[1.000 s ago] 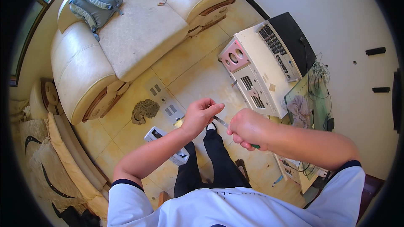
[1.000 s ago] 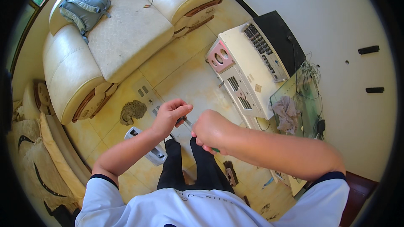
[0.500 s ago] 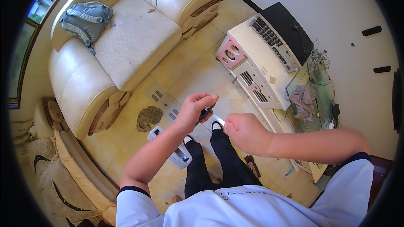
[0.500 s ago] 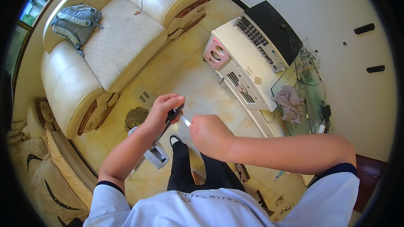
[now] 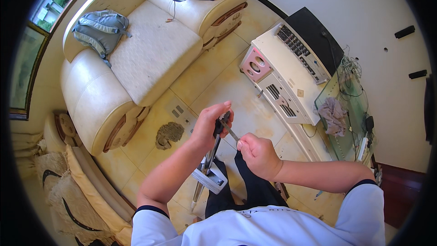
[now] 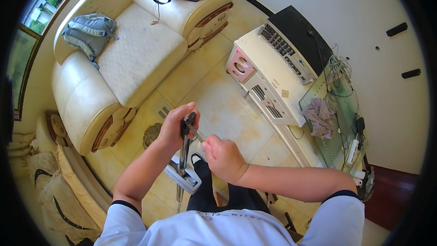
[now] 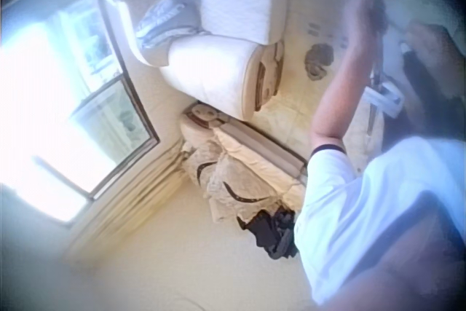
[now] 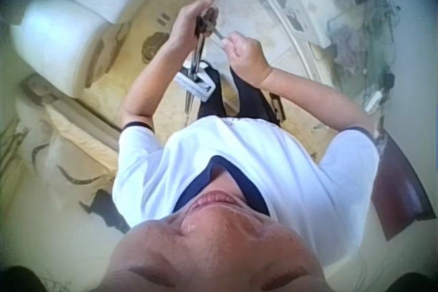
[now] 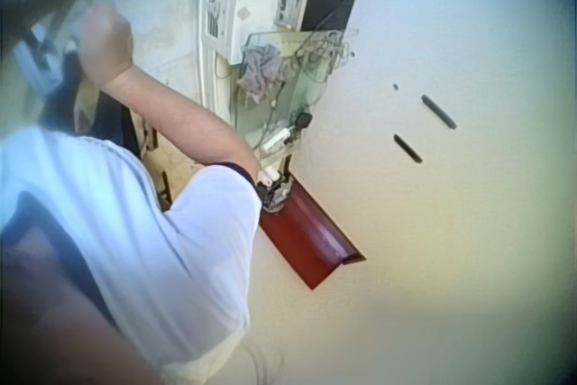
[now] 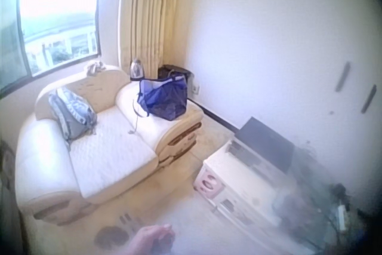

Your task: The person assembles a mop by attaching the mop head to the handle using a screwdriver. They tighten the screw to secure the connection and inspect the assembled mop.

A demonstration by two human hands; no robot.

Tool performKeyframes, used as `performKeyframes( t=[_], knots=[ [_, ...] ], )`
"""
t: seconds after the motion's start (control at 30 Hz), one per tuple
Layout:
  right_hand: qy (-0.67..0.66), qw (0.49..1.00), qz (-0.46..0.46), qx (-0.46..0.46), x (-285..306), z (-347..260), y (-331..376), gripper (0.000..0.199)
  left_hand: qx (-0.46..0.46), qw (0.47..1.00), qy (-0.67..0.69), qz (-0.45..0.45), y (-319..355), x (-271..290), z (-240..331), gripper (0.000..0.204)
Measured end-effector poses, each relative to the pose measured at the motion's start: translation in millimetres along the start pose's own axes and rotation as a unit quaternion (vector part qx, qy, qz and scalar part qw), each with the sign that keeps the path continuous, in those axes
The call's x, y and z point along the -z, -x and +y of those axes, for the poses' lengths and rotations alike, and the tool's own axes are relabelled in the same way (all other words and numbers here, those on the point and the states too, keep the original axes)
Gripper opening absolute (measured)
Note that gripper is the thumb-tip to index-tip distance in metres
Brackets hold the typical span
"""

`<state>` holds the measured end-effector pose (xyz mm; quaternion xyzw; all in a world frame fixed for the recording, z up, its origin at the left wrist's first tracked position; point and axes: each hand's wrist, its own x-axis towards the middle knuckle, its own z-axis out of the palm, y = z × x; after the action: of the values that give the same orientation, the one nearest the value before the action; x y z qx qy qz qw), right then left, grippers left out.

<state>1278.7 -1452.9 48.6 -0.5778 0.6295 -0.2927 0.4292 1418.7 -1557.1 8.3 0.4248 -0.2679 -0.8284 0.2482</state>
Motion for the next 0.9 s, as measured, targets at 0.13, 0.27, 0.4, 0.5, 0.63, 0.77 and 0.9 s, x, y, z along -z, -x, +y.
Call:
performKeyframes(
  t=[0.13,0.27,0.4,0.5,0.63,0.77,0.9],
  knots=[
    [-0.056,0.998,0.014,-0.005,-12,6,0,0.012,-0.005,1.0,-0.001,0.008,4,4,0,0.041],
    [-0.103,0.994,0.033,-0.007,-24,17,0,0.012,-0.021,0.999,-0.015,0.021,3,3,-1,0.047],
    [-0.13,0.99,0.049,0.012,-37,27,0,0.012,-0.053,0.999,0.006,-0.002,5,9,-5,0.053],
    [-0.142,0.988,0.053,0.02,-39,28,-3,0.011,-0.086,0.996,-0.001,-0.025,10,11,-2,0.055],
    [-0.175,0.982,0.06,0.032,-40,27,-5,0.011,-0.136,0.988,0.013,-0.069,15,10,0,0.052],
    [-0.227,0.973,0.028,0.004,-38,23,-5,0.012,-0.184,0.971,0.043,-0.147,18,24,-7,0.053],
    [-0.257,0.966,0.013,0.011,-38,22,-6,0.014,-0.179,0.966,0.065,-0.175,23,28,-3,0.056]
  ],
)
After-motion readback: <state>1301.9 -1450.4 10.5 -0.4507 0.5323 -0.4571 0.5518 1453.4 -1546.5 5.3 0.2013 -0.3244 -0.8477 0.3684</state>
